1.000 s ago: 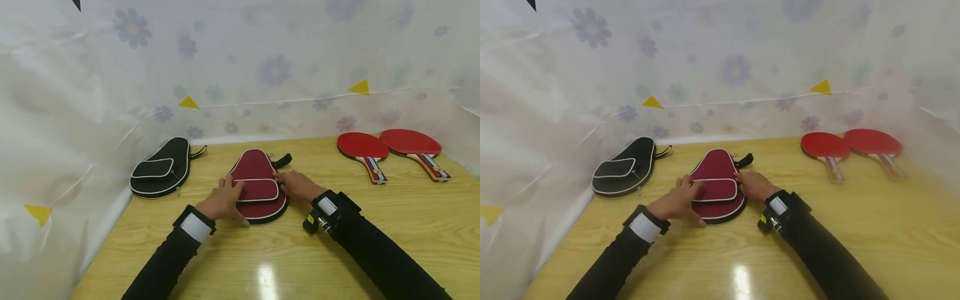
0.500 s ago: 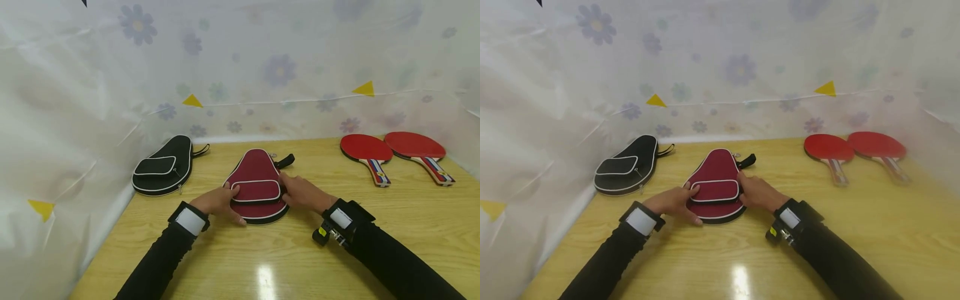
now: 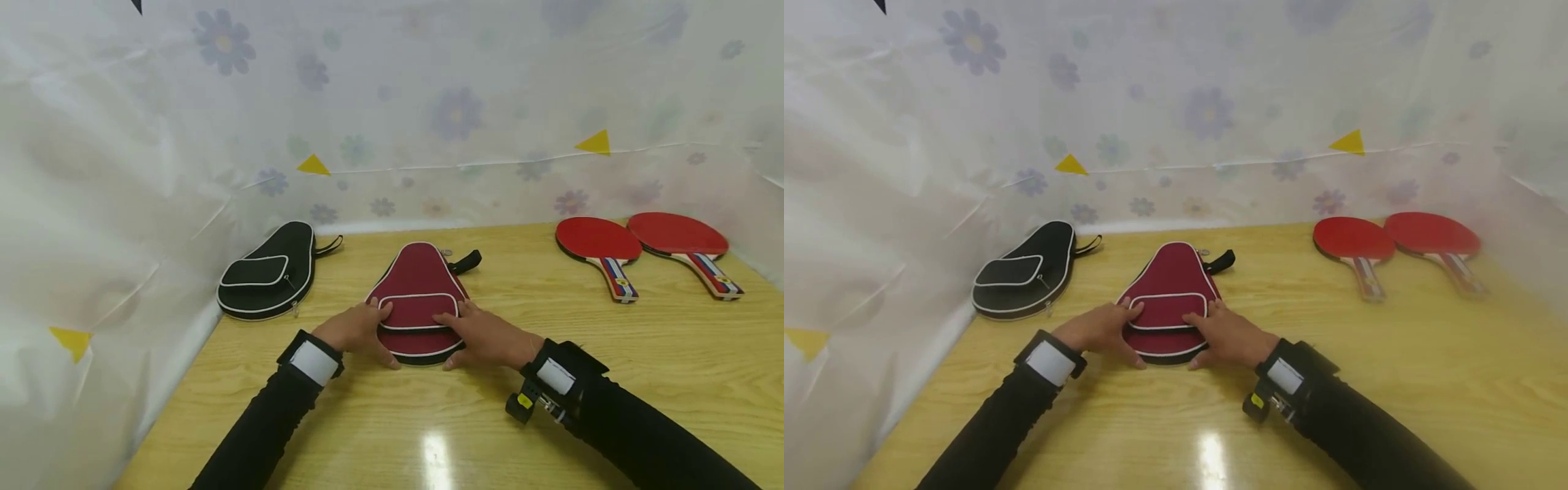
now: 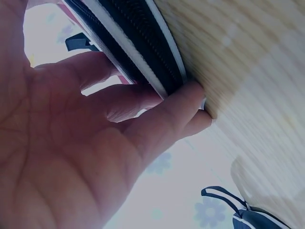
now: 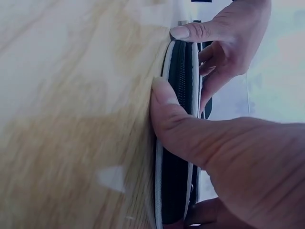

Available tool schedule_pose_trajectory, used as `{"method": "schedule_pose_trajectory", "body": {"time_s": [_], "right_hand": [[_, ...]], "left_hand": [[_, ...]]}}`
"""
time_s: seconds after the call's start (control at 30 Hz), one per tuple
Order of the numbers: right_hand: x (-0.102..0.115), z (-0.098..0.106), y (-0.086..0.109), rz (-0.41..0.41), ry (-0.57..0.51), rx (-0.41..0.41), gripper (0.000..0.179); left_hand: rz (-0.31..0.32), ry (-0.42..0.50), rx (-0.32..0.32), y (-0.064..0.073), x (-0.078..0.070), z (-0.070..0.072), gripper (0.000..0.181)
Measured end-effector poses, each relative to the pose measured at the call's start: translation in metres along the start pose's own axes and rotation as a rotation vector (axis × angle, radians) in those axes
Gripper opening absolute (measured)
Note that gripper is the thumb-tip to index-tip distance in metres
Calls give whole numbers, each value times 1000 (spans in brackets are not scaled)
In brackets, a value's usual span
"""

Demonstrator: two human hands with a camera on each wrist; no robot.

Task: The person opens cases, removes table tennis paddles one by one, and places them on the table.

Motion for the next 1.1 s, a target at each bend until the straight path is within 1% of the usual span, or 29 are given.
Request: {"method": "schedule_pose_trajectory", "body": {"time_s": [0.1,0.37,0.7,0.8,1.0,1.1], "right_hand": [[1,2,0,-1,4,-8,77],[-4,1,-2,5,8,-35,75],[-13,4,-17,-6,-2,-32,78],[-16,4,-21,-2,14,-31,78],[-21,5,-28,-28,22,-20,78],[-23,6,-31,-37,22,-17,77]], "left_hand": [[6,-8,-7,0,-1,1,113],[13,-28,-15,-6,0,0,112],[30,-7,-20,-17,6,4,113],[42,-3,-21,-20,7,6,114],[66,20,-21,-27,9,6,114],[72,13,-23,-29,11,8,115]]}}
Point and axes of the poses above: each hand's wrist, its own y-axis away from the middle knuckle, its own z-axis out of the back of the hand, x = y × z, the point moved 4 cm from there along -y, towards the middle knuckle, and after that the axes turned 9 degrees about -z, right-handed, at the moved point
